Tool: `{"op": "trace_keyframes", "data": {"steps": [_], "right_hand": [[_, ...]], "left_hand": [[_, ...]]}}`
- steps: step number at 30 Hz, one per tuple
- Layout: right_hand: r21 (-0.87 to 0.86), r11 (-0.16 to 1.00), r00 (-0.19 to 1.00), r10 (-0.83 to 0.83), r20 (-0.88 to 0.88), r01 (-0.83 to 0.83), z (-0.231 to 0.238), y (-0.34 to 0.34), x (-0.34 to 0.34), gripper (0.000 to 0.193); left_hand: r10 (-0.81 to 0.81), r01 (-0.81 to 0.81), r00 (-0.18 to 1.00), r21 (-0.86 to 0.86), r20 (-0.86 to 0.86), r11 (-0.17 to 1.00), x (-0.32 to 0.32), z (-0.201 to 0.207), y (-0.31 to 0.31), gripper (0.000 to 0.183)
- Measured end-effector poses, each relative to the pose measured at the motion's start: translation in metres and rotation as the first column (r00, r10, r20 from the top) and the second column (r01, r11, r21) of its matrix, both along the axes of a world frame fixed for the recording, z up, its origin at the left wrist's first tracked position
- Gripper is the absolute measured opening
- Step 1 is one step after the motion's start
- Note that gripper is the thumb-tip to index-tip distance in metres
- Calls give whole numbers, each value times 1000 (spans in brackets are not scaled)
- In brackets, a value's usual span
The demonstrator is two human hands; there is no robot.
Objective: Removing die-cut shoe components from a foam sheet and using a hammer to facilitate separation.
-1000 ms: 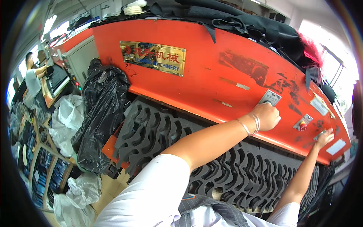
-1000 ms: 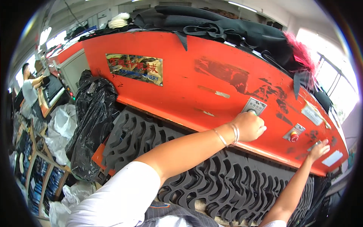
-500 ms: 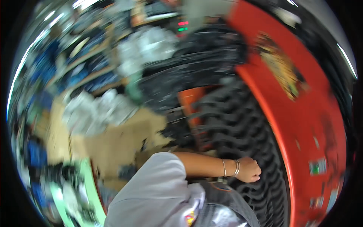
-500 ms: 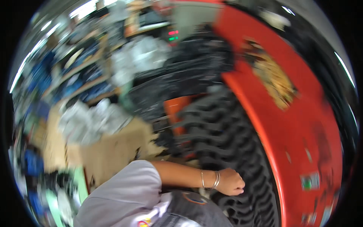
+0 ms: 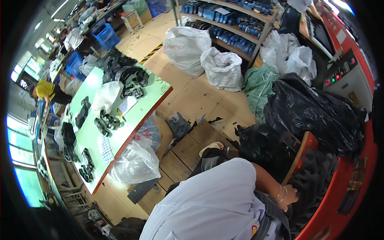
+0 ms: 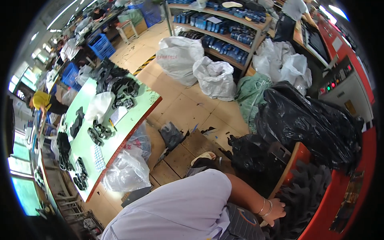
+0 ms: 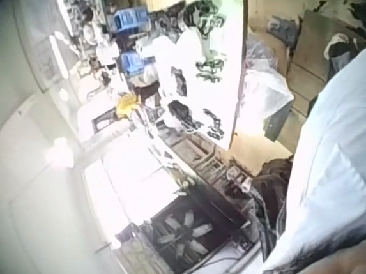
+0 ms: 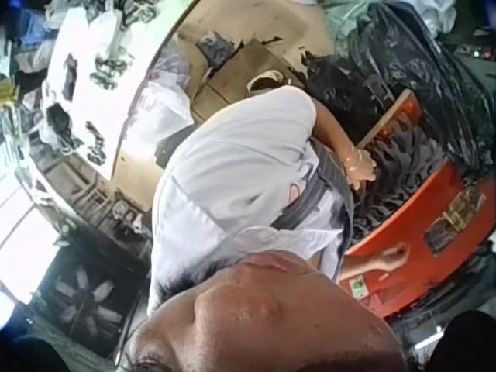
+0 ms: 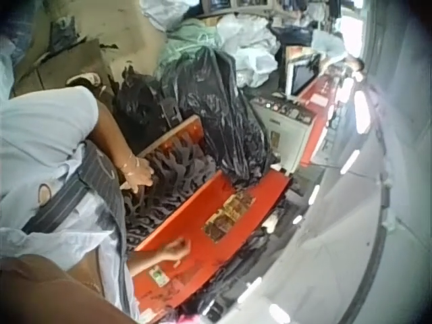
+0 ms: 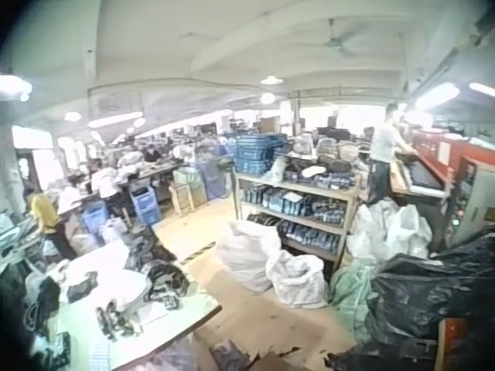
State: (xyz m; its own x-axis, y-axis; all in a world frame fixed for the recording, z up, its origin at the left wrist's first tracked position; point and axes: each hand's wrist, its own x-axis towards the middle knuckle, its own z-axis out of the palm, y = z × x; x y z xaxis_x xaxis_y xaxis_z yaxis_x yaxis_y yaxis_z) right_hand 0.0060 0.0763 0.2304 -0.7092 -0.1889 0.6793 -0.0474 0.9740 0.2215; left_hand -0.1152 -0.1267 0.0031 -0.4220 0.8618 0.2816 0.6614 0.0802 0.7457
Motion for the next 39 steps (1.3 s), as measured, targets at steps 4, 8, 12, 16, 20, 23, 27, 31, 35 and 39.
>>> {"op": "trace_keyframes", "data": {"steps": [4, 8, 12, 16, 20, 23, 27, 31, 35, 39], "right_hand": [[-124, 956, 443, -7, 896, 265, -49, -82, -9, 29], [-80, 918, 300, -44, 953, 389, -94, -109, -2, 30], [169, 952, 250, -234, 939, 254, -138, -89, -13, 58], [240, 818, 316, -448, 837, 523, -155, -155, -36, 61], [98, 809, 467, -428, 774, 579, -170, -162, -54, 47], [51, 824, 502, -391, 771, 564, -164, -158, -72, 46], [68, 760, 451, -452, 770, 646, -154, -146, -81, 44], [93, 772, 351, -388, 852, 628, -135, -123, -97, 44], [-297, 450, 200, 251, 947, 842, -61, -63, -145, 35], [-660, 584, 850, -103, 516, 472, -49, 9, -219, 16]], "left_hand": [[7, -8, 999, -18, -45, 1000, 15, -10, -7, 56], [-75, 76, 990, -3, -120, 997, -2, -13, 6, 53], [-33, 33, 999, 114, 2, 993, -12, -13, -2, 44], [71, -87, 994, 217, 79, 972, -24, -31, -9, 37], [89, -96, 995, 276, 38, 956, -66, -44, -14, 37], [78, -74, 997, 251, -5, 965, -90, -33, -16, 35], [-70, 86, 994, 209, -85, 974, -113, -14, -6, 34], [-283, 286, 955, 19, -86, 958, -143, 12, 2, 35], [-551, 533, 835, -240, -8, 811, -180, 42, 18, 44], [-834, 826, 489, -441, 254, 350, -233, 48, 51, 50]]}}
